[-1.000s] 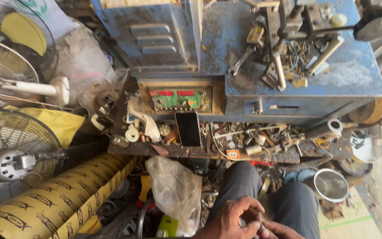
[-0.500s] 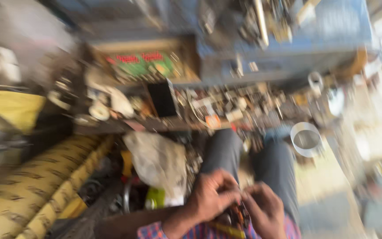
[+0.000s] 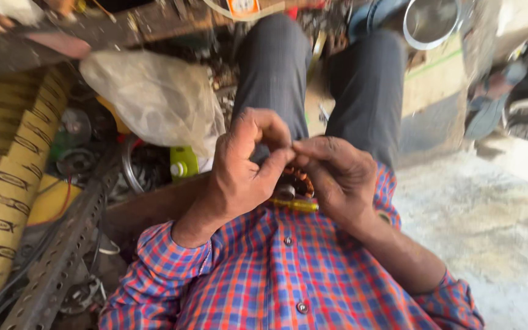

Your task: The person is repairing a motor armature by hand. They use a yellow screwdriver to adjust components and orange pliers to manipulate copper wires within the slots of the armature. The person repeatedly picks up small white insulating pieces and inserts them into the slots.

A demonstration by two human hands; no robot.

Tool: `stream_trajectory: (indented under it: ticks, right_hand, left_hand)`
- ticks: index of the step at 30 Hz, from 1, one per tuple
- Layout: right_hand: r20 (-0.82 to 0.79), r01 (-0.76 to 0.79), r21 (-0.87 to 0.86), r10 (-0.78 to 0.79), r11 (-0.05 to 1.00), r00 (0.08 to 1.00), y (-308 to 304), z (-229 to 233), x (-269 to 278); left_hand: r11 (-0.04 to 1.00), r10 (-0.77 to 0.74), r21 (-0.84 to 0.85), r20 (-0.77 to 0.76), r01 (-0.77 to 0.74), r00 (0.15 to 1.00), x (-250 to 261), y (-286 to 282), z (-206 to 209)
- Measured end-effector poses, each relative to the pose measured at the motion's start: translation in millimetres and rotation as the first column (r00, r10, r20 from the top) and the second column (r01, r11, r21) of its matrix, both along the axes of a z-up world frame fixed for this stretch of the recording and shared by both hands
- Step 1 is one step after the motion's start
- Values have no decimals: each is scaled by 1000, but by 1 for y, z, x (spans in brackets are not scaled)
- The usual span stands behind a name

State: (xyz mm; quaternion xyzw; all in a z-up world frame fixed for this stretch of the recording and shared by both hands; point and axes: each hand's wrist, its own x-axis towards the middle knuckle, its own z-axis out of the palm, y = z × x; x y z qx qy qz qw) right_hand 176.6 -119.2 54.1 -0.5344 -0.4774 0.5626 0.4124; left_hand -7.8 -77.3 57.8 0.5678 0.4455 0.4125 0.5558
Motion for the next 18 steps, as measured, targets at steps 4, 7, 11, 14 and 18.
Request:
stream_trajectory:
  ticks: [4,7,11,14,18]
  right_hand:
    - [99,-134,5,133,991,986,0,-5,18]
    - [194,-49,-35,55,998,979,-1,-16,32]
    - [-311,-187,-454,42,871,950,-11,-33,41]
    - [-380,-217,-556,-13,803,925,-22,-39,40]
    - [-278,-161,-557,0,815,961,-30,-43,37]
  left_hand:
    - [1000,16,12,33,-17,999,-2,-10,-13]
    - [989,65,-134,71,-55,995,-16,-23,-21]
    - [992,30,127,-336,14,941,-15,-37,-19]
    - [973,20,220,-391,72,920,-12,-37,-22]
    - [931,-25,314,-455,186,890,-13,-30,-18]
